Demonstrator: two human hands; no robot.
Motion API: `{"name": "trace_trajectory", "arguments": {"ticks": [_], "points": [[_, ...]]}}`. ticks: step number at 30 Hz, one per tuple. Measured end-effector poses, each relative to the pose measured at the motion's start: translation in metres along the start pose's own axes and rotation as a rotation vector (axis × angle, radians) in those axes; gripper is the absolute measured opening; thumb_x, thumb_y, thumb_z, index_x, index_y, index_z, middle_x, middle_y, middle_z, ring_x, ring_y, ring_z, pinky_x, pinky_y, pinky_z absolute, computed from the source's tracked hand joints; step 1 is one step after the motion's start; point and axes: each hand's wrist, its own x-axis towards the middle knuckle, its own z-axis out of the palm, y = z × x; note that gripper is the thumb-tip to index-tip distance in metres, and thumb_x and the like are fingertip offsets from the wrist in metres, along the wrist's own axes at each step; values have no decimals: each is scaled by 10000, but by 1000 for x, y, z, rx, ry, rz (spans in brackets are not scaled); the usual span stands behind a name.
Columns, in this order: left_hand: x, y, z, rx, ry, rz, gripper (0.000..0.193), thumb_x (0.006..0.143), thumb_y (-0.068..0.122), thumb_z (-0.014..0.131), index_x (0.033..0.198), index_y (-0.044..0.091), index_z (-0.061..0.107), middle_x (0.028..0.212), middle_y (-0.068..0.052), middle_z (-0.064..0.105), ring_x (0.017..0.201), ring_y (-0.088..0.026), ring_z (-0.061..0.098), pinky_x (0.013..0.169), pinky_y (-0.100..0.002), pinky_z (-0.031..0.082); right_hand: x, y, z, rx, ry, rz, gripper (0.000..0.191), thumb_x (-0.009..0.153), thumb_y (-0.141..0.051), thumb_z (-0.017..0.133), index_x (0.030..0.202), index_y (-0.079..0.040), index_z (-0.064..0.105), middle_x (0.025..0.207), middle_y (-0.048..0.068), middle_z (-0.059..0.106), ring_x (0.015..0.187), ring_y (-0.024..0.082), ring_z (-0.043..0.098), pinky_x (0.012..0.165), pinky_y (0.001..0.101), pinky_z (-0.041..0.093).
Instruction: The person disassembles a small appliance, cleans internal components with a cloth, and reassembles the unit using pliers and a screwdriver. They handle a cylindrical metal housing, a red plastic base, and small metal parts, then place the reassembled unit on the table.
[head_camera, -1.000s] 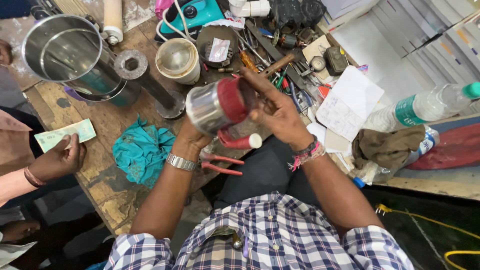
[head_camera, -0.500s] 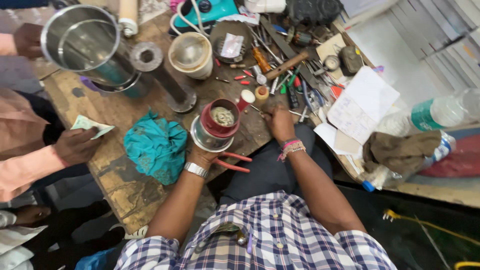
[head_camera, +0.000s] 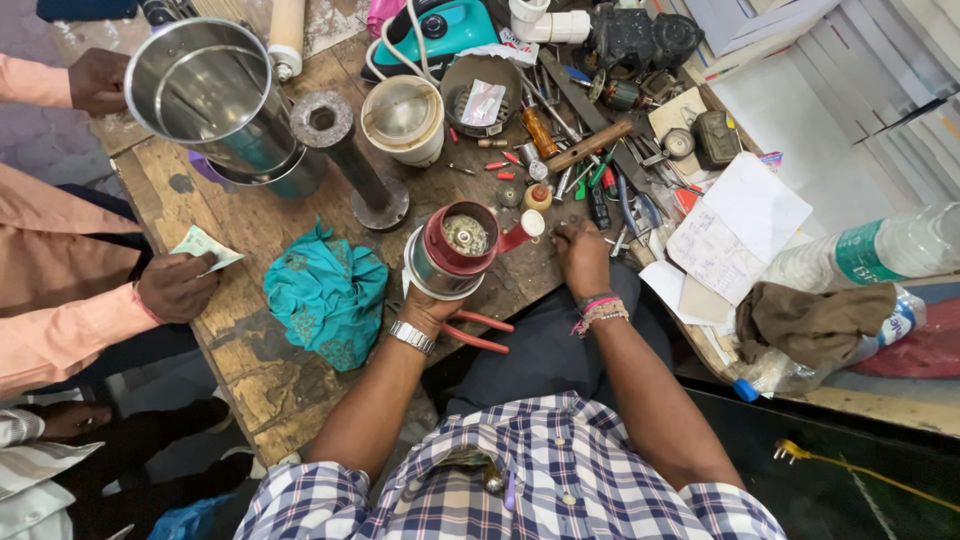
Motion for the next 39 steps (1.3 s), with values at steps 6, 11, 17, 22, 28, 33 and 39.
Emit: {"name": "trace_trajectory", "arguments": {"ticks": [6,11,17,22,28,33,39], "points": [[1,2,-4,-16,18,-8,453,1043,307,551,1461,137,510,1453,-114,589,1336,-298,575,1123,-505,490,-3,-1,-1,23,14,-11,182,870,-133,748,1033,-65,793,962,203,647,898,389,663,809,463,531],[-3,14,-3,181,-19,138,462,1023,269,538,1471,207,448,1457,-66,558,1333,-274,567,1084,-515,500,-7,1,-6,58,1,-30,207,879,-125,744,1072,-60,783,971,201,633,884,383,656,791,463,522],[-23,53,-12,1001,9,588,601,987,221,680,1505,189,376,1438,-95,555,1295,-274,574,1100,-494,527,-16,12,3,111,22,45,209,876,-114,726,1072,-53,765,915,172,631,832,333,667,765,434,529],[-39,81,-24,214,21,396,532,1016,258,581,1504,129,416,1475,-117,551,1336,-292,558,1122,-485,492,-17,3,7,138,33,49,204,872,-105,736,1068,-56,771,874,150,656,819,305,669,755,411,523],[-37,55,-11,252,19,292,458,1021,243,607,1445,130,475,1417,-108,570,1302,-295,561,1087,-522,515,-34,-77,-25,584,18,11,378,934,-186,766,1284,-76,678,1178,87,675,1044,201,691,890,339,574],[-48,23,5,1900,-252,478,527,881,226,731,1346,44,565,1272,-112,675,1145,-274,680,969,-432,578,-43,-121,-56,594,-241,-263,1016,759,-195,925,1561,-42,320,1463,159,524,1342,274,540,1104,392,457],[-44,37,31,748,95,22,430,809,151,763,1202,-20,724,1157,-154,753,989,-218,762,924,-366,606,-47,-98,-45,1182,-130,193,899,804,-110,875,1547,-58,373,1485,139,554,1340,210,577,1141,379,478]]}}
